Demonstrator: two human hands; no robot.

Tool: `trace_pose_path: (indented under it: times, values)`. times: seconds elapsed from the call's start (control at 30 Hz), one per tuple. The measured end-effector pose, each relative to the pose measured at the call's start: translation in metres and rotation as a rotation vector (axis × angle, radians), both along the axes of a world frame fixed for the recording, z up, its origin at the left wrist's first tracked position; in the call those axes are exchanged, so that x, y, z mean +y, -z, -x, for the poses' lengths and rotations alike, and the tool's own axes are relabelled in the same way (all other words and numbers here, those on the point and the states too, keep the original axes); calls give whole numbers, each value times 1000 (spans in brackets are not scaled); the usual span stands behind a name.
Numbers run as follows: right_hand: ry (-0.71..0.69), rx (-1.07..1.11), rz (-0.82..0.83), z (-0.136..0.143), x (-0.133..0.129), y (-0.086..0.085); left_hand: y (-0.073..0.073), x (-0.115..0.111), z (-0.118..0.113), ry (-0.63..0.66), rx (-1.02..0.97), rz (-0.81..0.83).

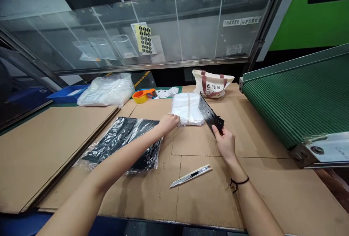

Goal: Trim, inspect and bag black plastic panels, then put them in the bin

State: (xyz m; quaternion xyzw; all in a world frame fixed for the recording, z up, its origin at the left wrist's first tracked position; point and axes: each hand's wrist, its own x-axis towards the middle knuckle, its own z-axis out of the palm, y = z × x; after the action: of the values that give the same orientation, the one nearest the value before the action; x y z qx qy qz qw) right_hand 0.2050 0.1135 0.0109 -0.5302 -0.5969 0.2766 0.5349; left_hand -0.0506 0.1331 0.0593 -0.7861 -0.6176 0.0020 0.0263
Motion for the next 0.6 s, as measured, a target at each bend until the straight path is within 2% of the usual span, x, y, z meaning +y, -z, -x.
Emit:
trace_pose_path:
  times: [0.17,0.37,0.6]
  values:
    - [33,14,-21,1,-3,-5,-8,6,-3,11,26,16]
    - [29,63,-64,7,-9,-8,-20,29,1,-32,-52,21]
    - [40,69,-125,11,-19,-14,-9,39,4,-58,-175,98]
